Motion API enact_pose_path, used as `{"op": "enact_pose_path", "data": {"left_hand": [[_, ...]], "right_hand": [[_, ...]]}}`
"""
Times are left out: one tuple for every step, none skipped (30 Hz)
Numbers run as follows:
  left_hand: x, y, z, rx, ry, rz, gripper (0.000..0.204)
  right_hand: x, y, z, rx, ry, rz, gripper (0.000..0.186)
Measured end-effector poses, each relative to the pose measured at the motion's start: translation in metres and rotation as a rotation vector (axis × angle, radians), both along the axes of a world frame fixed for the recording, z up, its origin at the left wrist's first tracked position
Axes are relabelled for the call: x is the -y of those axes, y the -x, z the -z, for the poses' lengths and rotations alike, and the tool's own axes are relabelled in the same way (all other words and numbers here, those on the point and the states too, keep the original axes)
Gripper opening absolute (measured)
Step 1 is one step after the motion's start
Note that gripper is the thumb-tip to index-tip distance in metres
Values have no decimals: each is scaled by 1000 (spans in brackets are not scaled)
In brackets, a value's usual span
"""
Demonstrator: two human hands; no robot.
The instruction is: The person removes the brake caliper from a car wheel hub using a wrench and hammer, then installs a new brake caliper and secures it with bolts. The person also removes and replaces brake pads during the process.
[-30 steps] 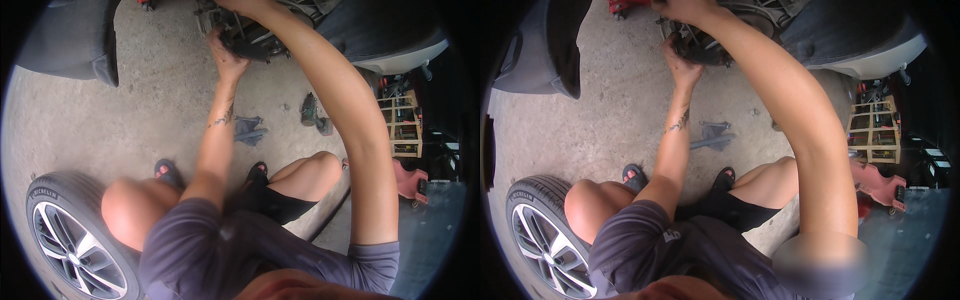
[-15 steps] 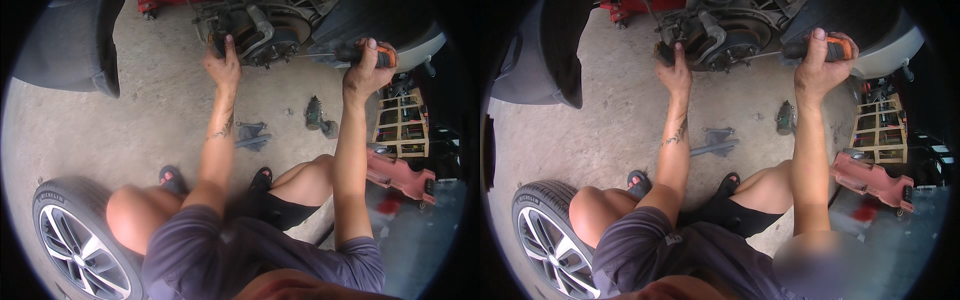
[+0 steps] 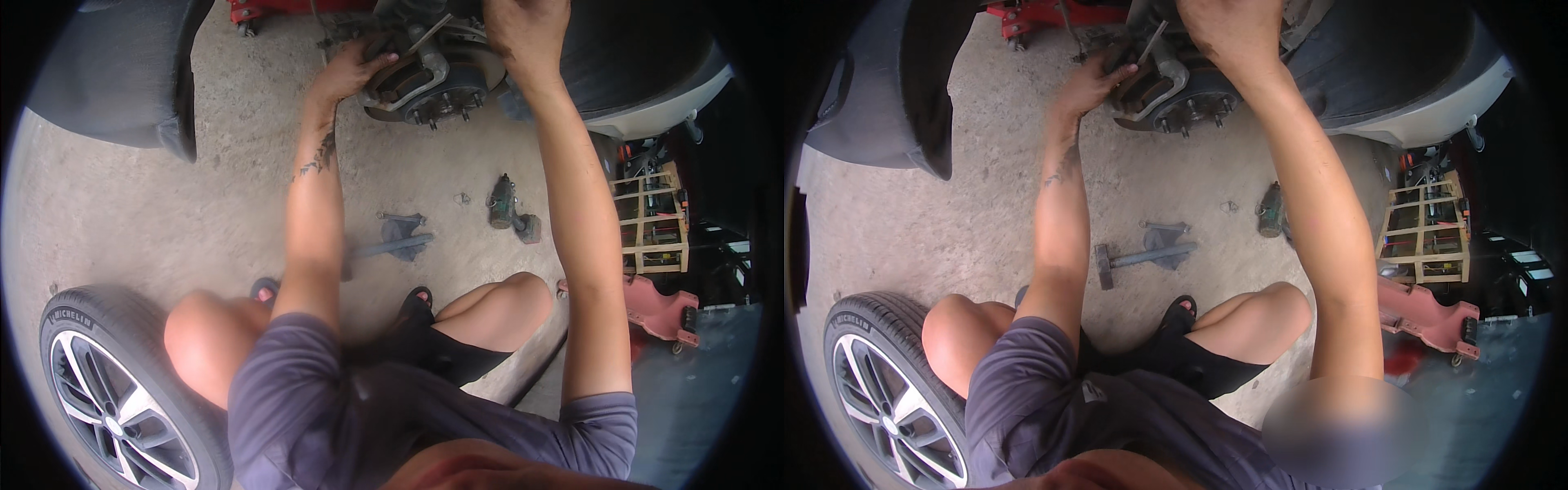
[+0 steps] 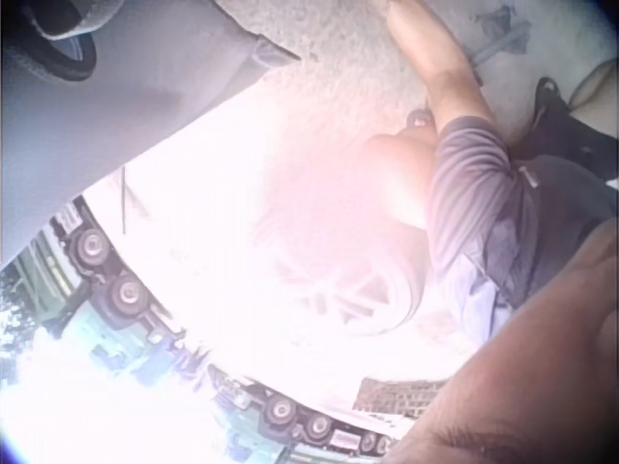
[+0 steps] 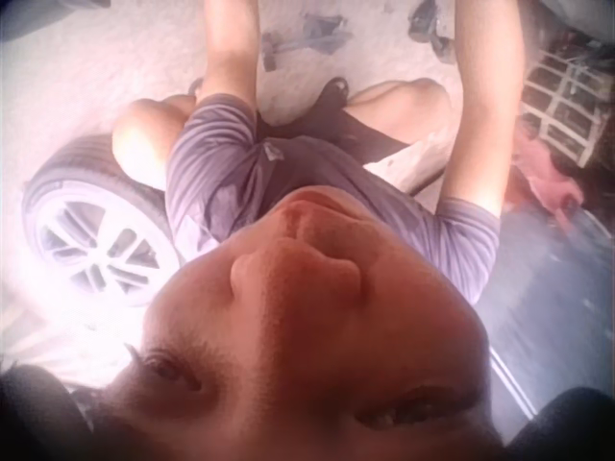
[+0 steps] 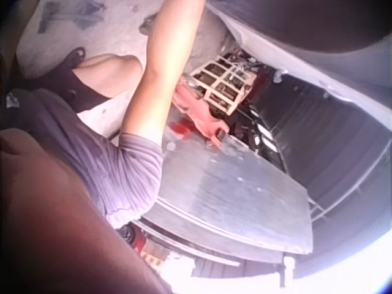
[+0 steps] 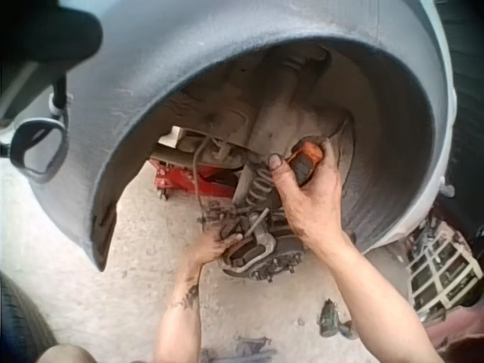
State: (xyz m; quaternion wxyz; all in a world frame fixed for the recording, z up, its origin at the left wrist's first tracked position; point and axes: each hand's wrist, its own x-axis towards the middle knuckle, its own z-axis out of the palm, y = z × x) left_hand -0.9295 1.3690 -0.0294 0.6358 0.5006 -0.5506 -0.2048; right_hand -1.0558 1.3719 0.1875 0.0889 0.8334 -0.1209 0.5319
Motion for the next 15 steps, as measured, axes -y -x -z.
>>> {"op": "enact_pose_path", "data": {"left_hand": [[1, 0, 1, -14, 26, -34, 58], [1, 3, 3, -27, 51, -60, 56], [2, 6, 5, -40, 76, -86, 53], [3, 7, 5, -44, 92, -99, 51], [4, 8, 6, -46, 104, -111, 49], [4, 9, 6, -48, 117, -123, 47], [8, 11, 6, -27, 75, -151, 46], [17, 10, 4, -5, 43, -187, 44], [22, 8, 5, 17, 11, -222, 43], [23, 10, 12, 0, 159, -306, 40], [22, 11, 16, -181, 133, -213, 39], [21, 10, 20, -361, 104, -118, 39], [20, 10, 24, -541, 75, -21, 38], [19, 7, 22, -645, 152, 68, 37], [17, 7, 20, -586, 145, 52, 38]], "right_hand": [[-13, -7, 1, -86, -221, 12, 33], [-11, -12, 5, -120, -267, 6, 32], [-9, -16, 8, -146, -264, 2, 32], [-6, -21, 10, -173, -261, -2, 32], [-3, -25, 13, -196, -261, -7, 31], [3, -28, 15, -210, -238, -38, 31], [5, -29, 18, -254, -274, -16, 32], [7, -34, 18, -296, -299, 1, 32], [8, -37, 18, -339, -323, 18, 33], [9, -41, 23, -347, -254, -53, 35], [10, -42, 24, -351, -229, -60, 36], [10, -43, 24, -355, -203, -67, 38], [10, -44, 25, -360, -178, -73, 39], [10, -46, 26, -389, -177, -59, 40], [10, -48, 27, -419, -176, -44, 41]]}}
